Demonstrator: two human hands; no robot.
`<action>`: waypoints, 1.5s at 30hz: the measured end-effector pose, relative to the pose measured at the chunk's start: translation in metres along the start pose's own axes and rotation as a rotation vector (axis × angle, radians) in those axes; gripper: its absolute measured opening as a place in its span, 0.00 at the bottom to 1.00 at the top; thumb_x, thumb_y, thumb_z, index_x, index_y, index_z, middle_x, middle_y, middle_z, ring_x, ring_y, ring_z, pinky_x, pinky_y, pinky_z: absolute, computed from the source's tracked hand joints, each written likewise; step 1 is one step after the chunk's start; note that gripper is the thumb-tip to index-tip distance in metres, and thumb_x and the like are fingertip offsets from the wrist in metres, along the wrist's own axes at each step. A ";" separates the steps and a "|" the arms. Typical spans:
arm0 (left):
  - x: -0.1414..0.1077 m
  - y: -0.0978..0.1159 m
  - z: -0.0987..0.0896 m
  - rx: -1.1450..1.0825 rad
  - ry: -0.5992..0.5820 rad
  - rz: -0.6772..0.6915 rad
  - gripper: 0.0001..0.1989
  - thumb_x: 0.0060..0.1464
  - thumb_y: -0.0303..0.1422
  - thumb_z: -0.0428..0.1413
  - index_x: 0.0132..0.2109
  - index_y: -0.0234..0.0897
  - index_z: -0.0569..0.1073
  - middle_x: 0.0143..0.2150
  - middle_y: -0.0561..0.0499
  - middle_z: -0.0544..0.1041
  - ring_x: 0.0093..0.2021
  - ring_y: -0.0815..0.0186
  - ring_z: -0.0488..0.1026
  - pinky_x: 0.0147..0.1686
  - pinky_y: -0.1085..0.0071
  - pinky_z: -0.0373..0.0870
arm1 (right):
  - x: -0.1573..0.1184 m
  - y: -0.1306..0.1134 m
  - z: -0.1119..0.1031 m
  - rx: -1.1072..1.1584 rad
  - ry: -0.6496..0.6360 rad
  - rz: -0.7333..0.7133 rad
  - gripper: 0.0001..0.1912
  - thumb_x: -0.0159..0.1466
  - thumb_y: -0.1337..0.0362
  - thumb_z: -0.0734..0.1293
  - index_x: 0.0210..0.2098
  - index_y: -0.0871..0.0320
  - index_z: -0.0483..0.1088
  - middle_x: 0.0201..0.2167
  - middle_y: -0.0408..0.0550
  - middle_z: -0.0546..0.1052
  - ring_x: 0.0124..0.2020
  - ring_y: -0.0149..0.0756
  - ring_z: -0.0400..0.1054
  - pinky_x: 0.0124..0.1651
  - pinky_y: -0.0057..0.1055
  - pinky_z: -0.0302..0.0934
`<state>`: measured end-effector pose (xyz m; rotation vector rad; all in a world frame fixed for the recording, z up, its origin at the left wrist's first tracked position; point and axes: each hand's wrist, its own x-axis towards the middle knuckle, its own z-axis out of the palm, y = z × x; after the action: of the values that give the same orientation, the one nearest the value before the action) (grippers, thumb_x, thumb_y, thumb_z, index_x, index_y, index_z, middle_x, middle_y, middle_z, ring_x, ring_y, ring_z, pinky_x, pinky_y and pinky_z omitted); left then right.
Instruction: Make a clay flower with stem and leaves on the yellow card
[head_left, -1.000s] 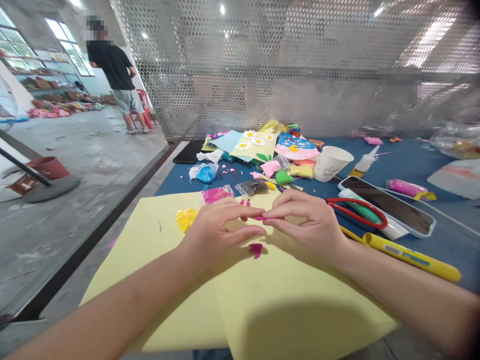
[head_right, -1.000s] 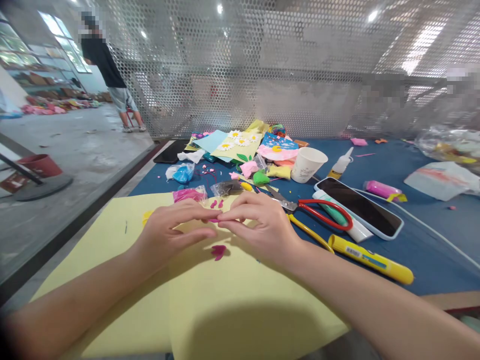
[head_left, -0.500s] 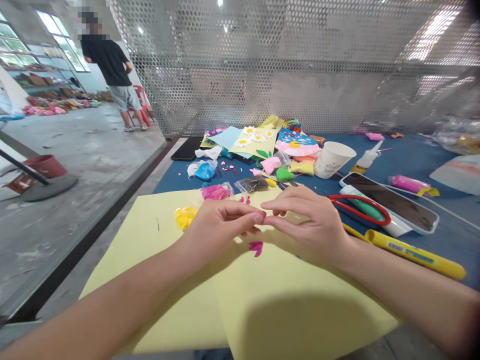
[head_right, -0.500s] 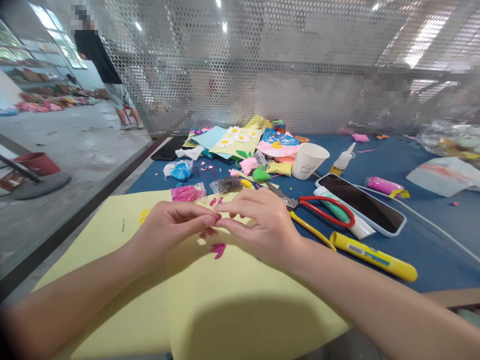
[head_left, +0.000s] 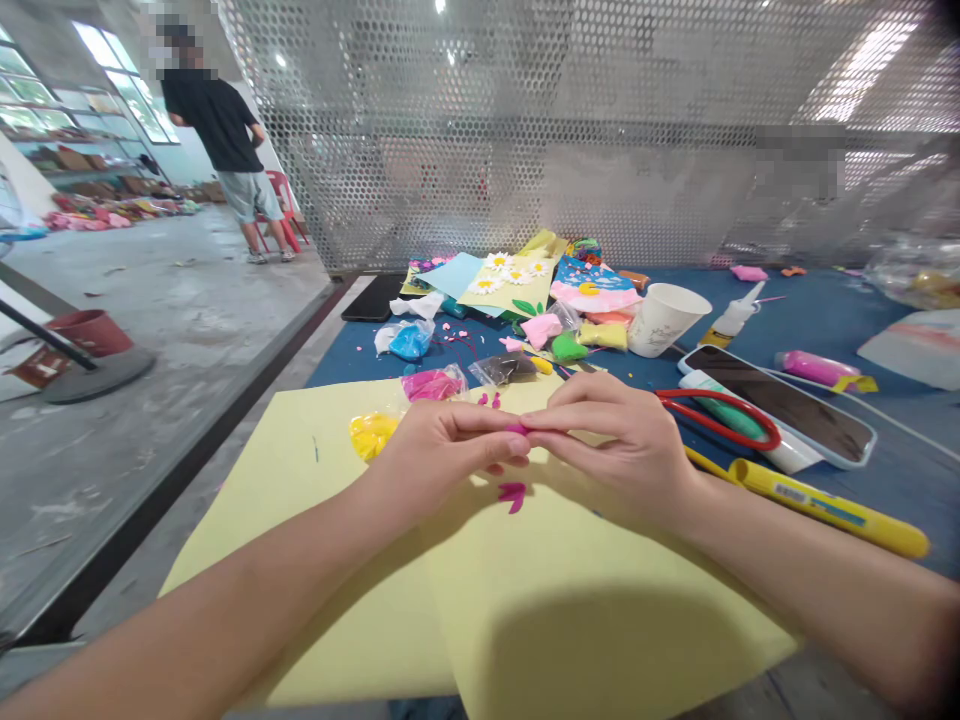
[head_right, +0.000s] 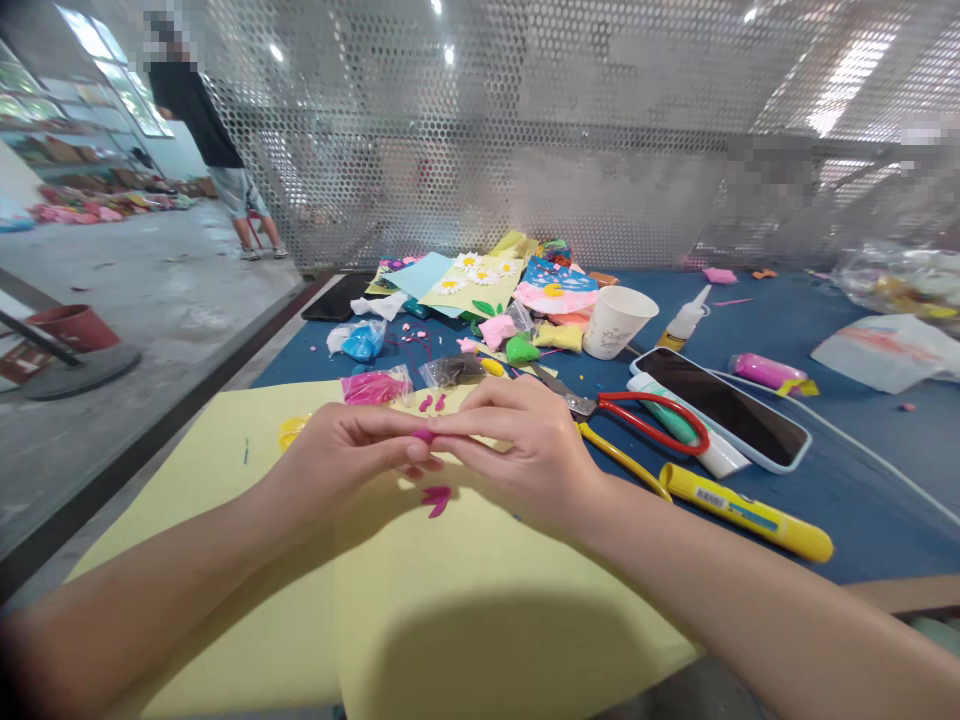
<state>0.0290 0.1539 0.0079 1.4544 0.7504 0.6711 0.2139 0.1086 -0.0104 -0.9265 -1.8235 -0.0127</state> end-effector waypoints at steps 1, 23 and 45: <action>0.000 0.000 0.000 -0.020 -0.010 -0.006 0.04 0.46 0.28 0.64 0.33 0.39 0.83 0.27 0.51 0.81 0.26 0.66 0.78 0.29 0.72 0.78 | 0.000 0.000 0.000 -0.002 0.007 0.000 0.06 0.61 0.67 0.69 0.34 0.52 0.80 0.26 0.45 0.78 0.27 0.31 0.71 0.31 0.31 0.64; -0.001 -0.002 -0.003 -0.194 -0.220 -0.206 0.14 0.48 0.40 0.66 0.40 0.35 0.82 0.32 0.43 0.83 0.34 0.60 0.81 0.36 0.67 0.80 | 0.001 0.002 -0.002 0.084 -0.034 -0.038 0.08 0.62 0.67 0.68 0.37 0.50 0.80 0.27 0.45 0.75 0.28 0.30 0.69 0.32 0.29 0.67; -0.003 -0.003 -0.005 0.318 0.084 0.288 0.02 0.51 0.30 0.62 0.32 0.39 0.81 0.28 0.51 0.82 0.29 0.61 0.80 0.28 0.72 0.80 | 0.001 0.001 0.000 0.153 -0.036 0.028 0.08 0.59 0.70 0.71 0.38 0.53 0.80 0.28 0.45 0.77 0.29 0.31 0.71 0.33 0.30 0.67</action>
<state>0.0229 0.1541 0.0055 1.8574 0.7428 0.8654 0.2147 0.1099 -0.0100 -0.8485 -1.8168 0.1593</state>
